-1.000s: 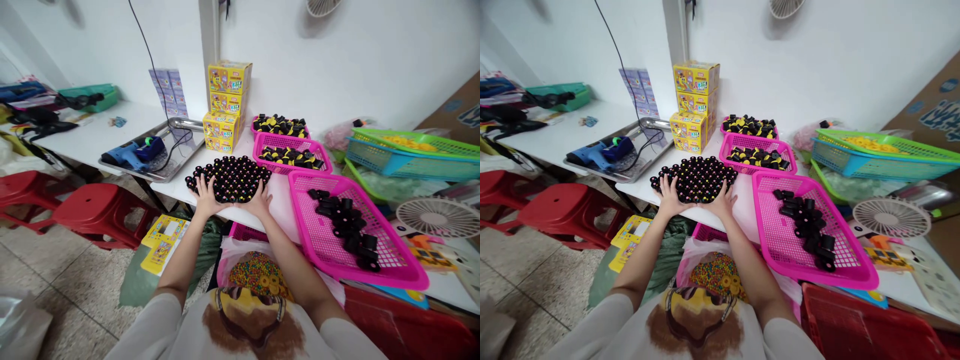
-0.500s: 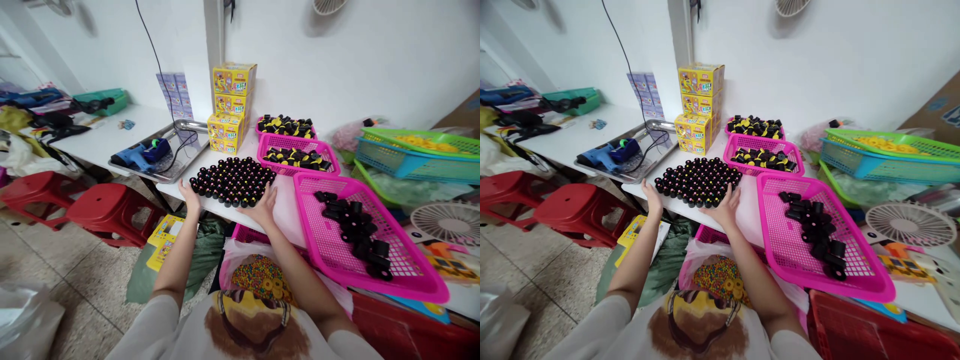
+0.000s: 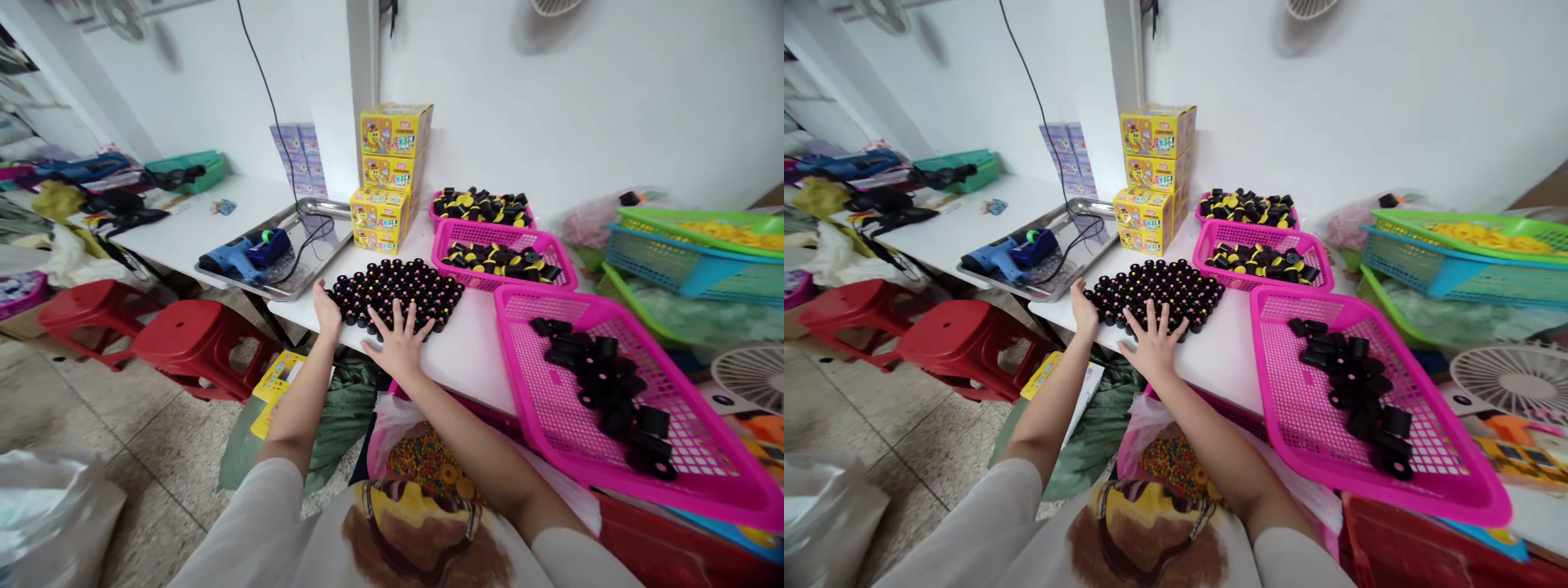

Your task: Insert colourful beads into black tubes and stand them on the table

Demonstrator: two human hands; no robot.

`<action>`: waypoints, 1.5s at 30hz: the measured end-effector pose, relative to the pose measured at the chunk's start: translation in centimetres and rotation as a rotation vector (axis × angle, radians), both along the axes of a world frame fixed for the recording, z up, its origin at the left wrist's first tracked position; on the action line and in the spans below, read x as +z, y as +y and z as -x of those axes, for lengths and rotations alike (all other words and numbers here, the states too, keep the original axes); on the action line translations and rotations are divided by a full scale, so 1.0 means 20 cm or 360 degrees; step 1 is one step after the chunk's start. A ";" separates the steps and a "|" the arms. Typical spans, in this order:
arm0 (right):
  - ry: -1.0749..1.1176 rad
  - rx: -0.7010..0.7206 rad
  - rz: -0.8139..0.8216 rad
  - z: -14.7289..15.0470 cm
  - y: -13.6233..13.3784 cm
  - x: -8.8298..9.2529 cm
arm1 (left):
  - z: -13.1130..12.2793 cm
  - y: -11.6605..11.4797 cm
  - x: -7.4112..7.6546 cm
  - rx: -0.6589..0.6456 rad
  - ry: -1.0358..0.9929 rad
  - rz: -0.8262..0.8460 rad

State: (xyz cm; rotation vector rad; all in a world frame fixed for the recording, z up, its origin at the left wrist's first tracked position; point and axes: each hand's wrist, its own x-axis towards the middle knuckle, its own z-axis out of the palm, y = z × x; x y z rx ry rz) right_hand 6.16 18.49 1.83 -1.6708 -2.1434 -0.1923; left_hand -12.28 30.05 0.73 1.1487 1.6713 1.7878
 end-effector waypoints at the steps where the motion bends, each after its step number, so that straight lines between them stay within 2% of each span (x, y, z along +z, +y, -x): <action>1: -0.0020 0.0001 0.0013 0.01 0.01 0.01 | 0.01 0.01 0.00 -0.0026 -0.0002 0.0003; 5: 0.0009 0.0003 0.0026 0.07 0.04 0.01 | 0.05 0.07 0.01 -0.0172 0.0002 0.0037; 12: 0.0277 0.0062 0.0032 0.12 0.09 0.02 | 0.09 0.14 0.04 -0.0421 0.0077 0.0102; 17: 0.0332 0.0083 0.0023 0.12 0.10 0.02 | 0.09 0.17 0.06 -0.0449 0.0139 0.0101; 21: 0.0309 0.0068 0.0008 0.12 0.09 0.01 | 0.10 0.14 0.06 -0.0414 0.0226 0.0067; 25: 0.0307 0.0062 0.0001 0.12 0.07 -0.01 | 0.15 0.12 0.11 -0.0428 0.0441 0.0044; 28: 0.0235 0.0265 0.0030 0.13 0.05 -0.05 | 0.16 0.18 0.20 -0.0544 0.0678 0.0085; 33: 0.0076 0.0939 0.0251 0.15 0.02 -0.19 | 0.13 0.42 0.34 -0.0742 0.1032 0.0374; 37: 0.0104 0.1076 0.0289 0.16 -0.01 -0.27 | 0.12 0.54 0.36 -0.0848 0.1240 0.0679; 40: 0.0097 0.1044 0.0229 0.18 -0.03 -0.25 | 0.13 0.56 0.34 -0.0914 0.1347 0.0831; 43: 0.0110 0.1072 0.0201 0.24 -0.01 -0.17 | 0.14 0.56 0.33 -0.0940 0.1404 0.0886; 45: 0.0214 0.1101 0.0285 0.29 0.02 -0.11 | 0.15 0.55 0.33 -0.0934 0.1414 0.0884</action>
